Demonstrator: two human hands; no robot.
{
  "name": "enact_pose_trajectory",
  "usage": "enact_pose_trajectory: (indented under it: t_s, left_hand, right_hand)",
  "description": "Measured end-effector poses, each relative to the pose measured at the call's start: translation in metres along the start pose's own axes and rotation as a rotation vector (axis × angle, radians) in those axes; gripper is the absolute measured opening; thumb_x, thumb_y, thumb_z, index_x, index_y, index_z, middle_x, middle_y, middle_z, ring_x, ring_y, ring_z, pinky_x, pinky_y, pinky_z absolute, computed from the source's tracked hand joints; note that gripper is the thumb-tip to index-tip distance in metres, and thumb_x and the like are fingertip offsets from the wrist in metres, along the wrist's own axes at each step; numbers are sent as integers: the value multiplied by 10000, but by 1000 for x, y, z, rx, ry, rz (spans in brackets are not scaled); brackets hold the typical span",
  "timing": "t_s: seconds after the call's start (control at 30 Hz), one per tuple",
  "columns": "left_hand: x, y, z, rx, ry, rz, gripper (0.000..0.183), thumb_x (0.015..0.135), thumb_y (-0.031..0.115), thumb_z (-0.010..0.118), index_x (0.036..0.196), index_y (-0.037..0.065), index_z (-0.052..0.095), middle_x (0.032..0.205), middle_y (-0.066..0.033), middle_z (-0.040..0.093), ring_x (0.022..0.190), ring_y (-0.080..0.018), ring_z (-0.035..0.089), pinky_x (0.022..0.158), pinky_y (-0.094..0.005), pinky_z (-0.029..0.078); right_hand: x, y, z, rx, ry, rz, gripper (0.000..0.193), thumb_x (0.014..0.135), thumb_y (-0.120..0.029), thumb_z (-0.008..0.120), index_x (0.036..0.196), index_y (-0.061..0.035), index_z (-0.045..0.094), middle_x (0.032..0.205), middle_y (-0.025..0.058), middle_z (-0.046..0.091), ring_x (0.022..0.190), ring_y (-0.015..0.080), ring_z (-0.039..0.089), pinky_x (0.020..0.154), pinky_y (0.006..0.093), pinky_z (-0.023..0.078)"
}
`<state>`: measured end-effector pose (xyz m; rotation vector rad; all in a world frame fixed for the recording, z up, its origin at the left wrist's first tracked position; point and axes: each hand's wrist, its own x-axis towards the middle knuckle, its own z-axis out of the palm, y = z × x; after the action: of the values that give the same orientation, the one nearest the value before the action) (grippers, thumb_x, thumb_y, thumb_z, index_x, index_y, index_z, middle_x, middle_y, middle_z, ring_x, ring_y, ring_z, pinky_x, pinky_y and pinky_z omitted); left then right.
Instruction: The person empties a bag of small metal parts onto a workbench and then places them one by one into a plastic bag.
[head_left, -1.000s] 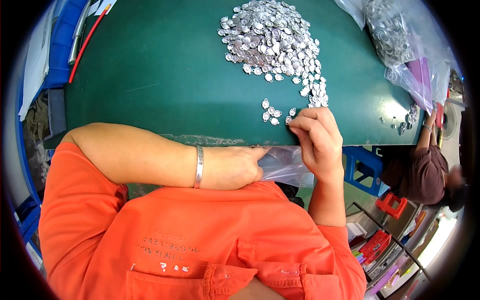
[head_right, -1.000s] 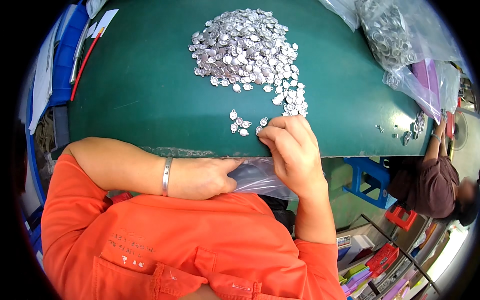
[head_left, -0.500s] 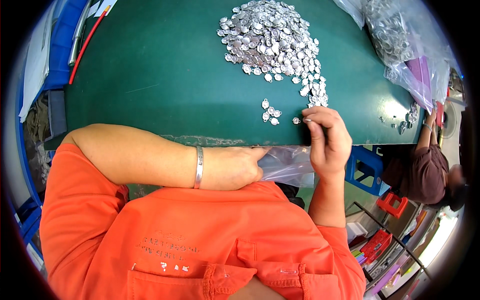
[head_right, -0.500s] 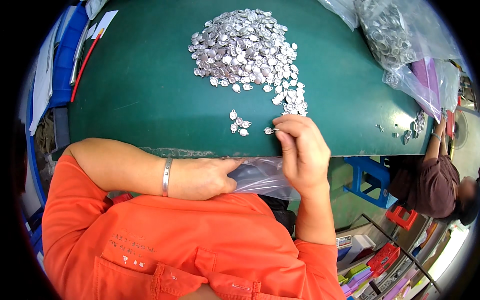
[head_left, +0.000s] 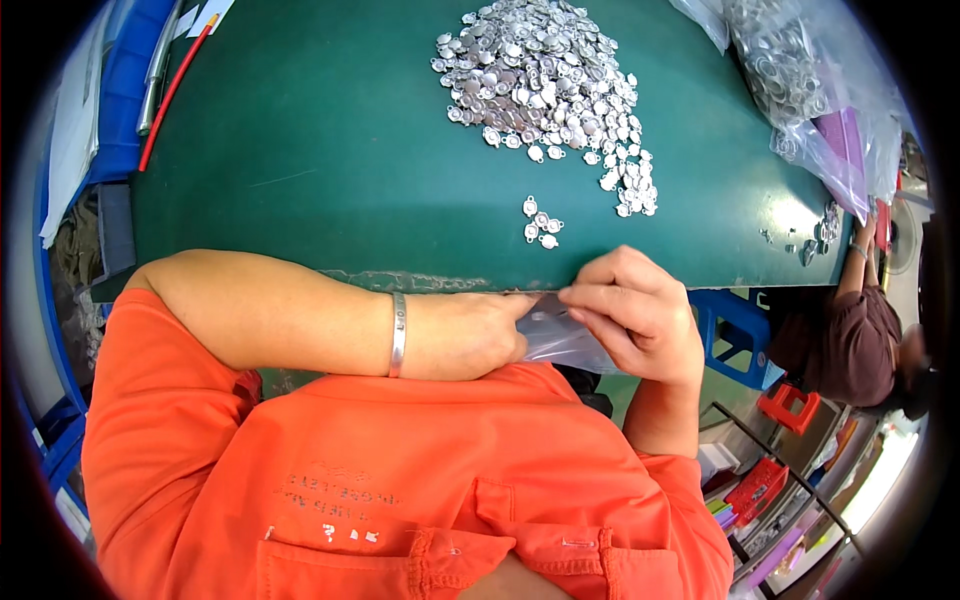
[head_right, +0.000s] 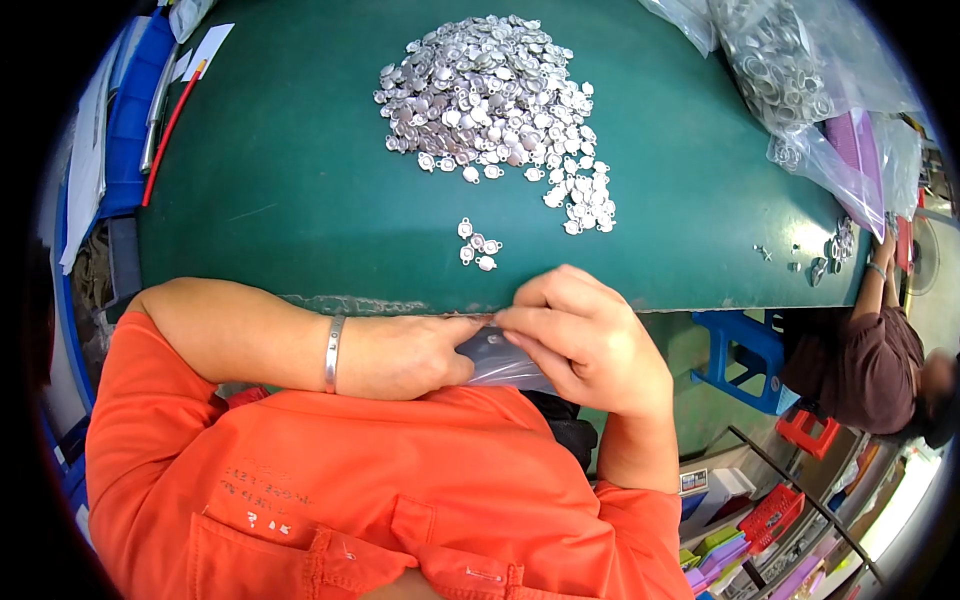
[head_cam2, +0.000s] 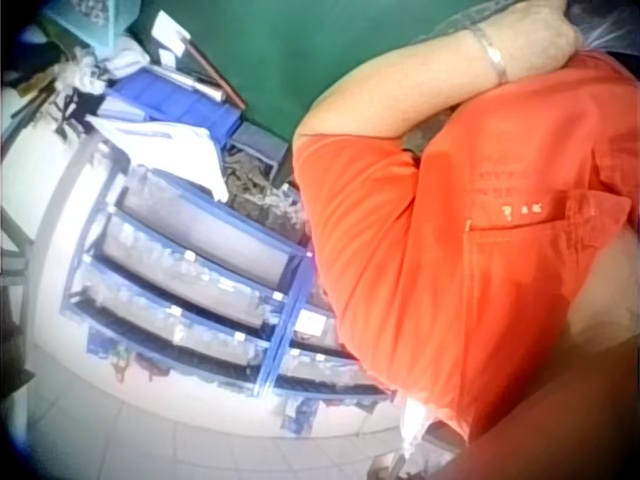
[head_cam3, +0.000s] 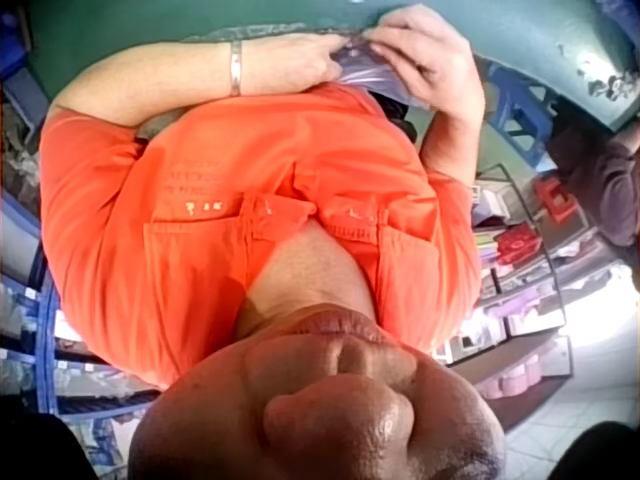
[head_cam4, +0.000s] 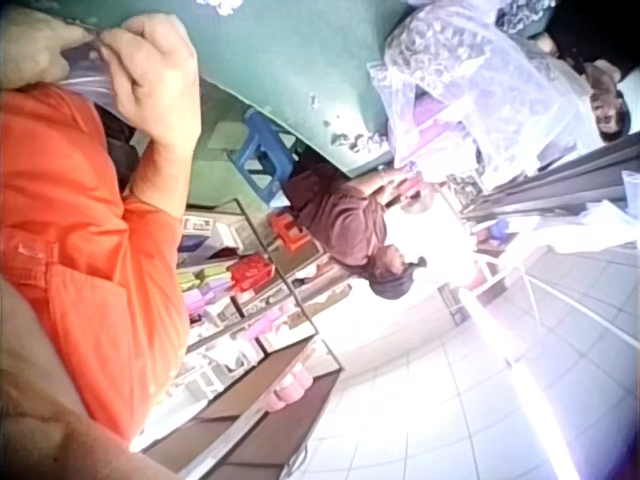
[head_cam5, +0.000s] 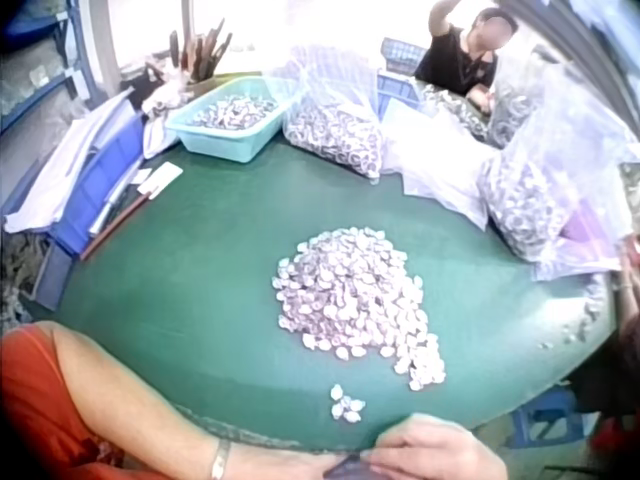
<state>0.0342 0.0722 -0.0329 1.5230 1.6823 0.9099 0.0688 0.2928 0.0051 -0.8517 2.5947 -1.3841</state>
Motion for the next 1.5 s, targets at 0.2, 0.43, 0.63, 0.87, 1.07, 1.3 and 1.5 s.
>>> enact_pose_trajectory:
  t_s: [0.2,0.43,0.63,0.87,1.07,1.3,1.5]
  left_hand:
    - [1,-3,5,46,-34,-13,172,775,99,550,774,-66,598,1218,-362,425,1007,-448,545,857,-413,474]
    - [1,-1,2,26,32,19,154,762,84,555,743,-66,585,1257,-346,406,1013,-441,541,848,-414,476]
    - [1,-3,3,-22,78,30,159,758,96,559,718,-56,585,1197,-349,440,956,-428,561,815,-418,481]
    - [2,1,-1,43,3,-3,164,754,109,560,729,-45,612,1055,-302,493,896,-396,568,780,-391,485]
    - [0,-3,5,19,44,23,163,764,104,560,775,-45,625,1042,-292,496,931,-396,557,796,-393,480]
    - [2,-3,5,50,-1,5,168,766,104,563,784,-54,615,1095,-313,487,969,-420,546,831,-395,476]
    - [0,-1,2,75,3,27,166,752,120,571,764,-41,611,1057,-301,492,926,-409,550,807,-406,476]
  right_hand:
    - [14,8,20,-253,255,-64,241,654,52,698,885,-6,657,790,85,551,674,242,522,588,327,429]
    - [23,6,24,-254,367,48,188,670,39,699,841,-14,643,809,82,552,686,241,525,602,324,428]
    - [30,12,21,-311,341,-42,173,667,27,698,822,-17,634,816,73,574,720,250,538,635,333,425]
    - [22,5,17,-337,156,-229,259,596,19,654,853,-1,628,981,111,640,780,264,588,648,319,470]
    - [1,1,8,97,-73,-93,251,610,89,627,851,17,638,944,118,633,786,277,600,688,350,496]
    - [21,1,19,-100,225,-55,250,668,85,650,900,-8,643,876,97,591,759,265,563,658,340,461]
    - [24,1,25,-471,226,-96,260,665,-47,709,918,-53,648,839,35,556,720,219,509,616,324,369]
